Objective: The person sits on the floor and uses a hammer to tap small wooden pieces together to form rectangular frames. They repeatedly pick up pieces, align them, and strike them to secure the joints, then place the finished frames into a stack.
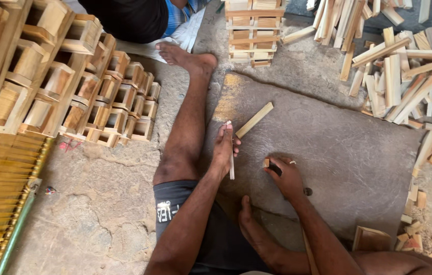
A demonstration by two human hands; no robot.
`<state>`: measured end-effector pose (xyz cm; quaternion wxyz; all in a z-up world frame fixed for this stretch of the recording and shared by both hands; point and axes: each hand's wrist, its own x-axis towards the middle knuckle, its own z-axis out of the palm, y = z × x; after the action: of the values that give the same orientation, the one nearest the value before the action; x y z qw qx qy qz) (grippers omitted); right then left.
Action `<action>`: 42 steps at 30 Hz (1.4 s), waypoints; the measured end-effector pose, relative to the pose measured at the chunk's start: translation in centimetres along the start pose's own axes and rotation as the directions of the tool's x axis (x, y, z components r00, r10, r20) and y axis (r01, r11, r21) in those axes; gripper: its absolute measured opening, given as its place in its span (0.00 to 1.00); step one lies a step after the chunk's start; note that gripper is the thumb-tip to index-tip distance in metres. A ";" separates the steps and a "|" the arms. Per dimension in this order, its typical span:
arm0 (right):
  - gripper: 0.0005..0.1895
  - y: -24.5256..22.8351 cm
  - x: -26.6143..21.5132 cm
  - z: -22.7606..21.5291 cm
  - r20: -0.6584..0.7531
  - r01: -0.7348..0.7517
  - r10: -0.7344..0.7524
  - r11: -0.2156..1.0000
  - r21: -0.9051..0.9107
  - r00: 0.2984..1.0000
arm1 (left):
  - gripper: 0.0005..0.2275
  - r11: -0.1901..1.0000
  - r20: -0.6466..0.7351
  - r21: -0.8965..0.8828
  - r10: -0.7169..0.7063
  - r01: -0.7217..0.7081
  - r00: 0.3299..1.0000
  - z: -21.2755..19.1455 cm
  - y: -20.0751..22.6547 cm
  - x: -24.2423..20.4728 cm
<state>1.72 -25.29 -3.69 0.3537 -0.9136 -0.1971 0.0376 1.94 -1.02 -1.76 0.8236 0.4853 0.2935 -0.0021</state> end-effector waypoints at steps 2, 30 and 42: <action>0.23 -0.4 0.1 -0.3 -0.012 0.041 -0.041 0.999 -0.028 0.999 | 0.18 1.000 -0.024 0.002 -0.023 0.023 0.999 0.3 0.4 0.0; 0.25 -0.4 0.0 -0.2 0.047 -0.098 0.102 0.992 -0.082 0.994 | 0.21 0.993 -0.078 0.005 -0.114 0.115 0.990 -1.2 -0.3 0.8; 0.25 -0.6 -0.1 -0.2 0.073 -0.104 0.111 0.991 -0.087 0.991 | 0.24 0.978 -0.044 0.033 -0.203 0.204 0.978 -0.6 0.6 0.0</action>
<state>1.48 -25.06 -3.14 0.3049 -0.9347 -0.1625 0.0839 1.85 -0.16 -1.51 0.8038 0.4680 0.3581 -0.0820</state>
